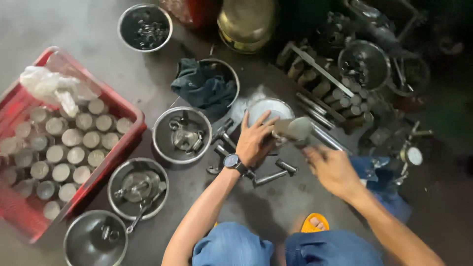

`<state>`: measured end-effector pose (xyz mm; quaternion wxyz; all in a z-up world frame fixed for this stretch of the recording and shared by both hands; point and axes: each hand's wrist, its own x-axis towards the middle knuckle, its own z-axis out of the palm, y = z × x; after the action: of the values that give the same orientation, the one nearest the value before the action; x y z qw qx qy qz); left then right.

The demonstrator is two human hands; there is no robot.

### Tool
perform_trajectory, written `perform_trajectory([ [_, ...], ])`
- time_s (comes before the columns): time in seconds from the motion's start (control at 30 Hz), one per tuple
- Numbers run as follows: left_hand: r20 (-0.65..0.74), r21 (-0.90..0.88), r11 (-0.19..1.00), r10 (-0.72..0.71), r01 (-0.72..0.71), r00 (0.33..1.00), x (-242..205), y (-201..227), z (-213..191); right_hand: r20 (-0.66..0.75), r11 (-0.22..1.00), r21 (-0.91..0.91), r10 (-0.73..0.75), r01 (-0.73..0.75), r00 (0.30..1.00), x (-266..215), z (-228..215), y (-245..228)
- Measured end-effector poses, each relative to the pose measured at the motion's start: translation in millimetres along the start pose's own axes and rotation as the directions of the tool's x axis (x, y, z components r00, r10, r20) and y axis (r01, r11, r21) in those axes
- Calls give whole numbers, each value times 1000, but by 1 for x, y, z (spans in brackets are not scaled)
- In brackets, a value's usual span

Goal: The person assembles cylindrical metal components on a workbench using a hammer and metal rods. They then move to a press machine to press a bearing onto a shaft, measure the assembly with a caliper, and return to the workbench to continue hammering and assembling parts.

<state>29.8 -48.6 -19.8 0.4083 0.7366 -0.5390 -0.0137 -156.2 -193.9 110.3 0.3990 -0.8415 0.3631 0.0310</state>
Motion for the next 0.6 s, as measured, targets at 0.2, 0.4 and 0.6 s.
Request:
perform_trajectory([
  [0.2, -30, -55, 998, -44, 42, 999, -2, 1, 2, -133, 917, 351, -150, 188, 980, -5, -70, 175],
  [0.4, -7, -41, 998, -39, 39, 999, -9, 0, 4, -91, 922, -170, -366, 348, 926, 31, 29, 125],
  [0.6, 41, -5, 1000, -18, 18, 999, -8, 2, 1, 58, 999, -26, 36, -35, 998, -22, 5, 50],
])
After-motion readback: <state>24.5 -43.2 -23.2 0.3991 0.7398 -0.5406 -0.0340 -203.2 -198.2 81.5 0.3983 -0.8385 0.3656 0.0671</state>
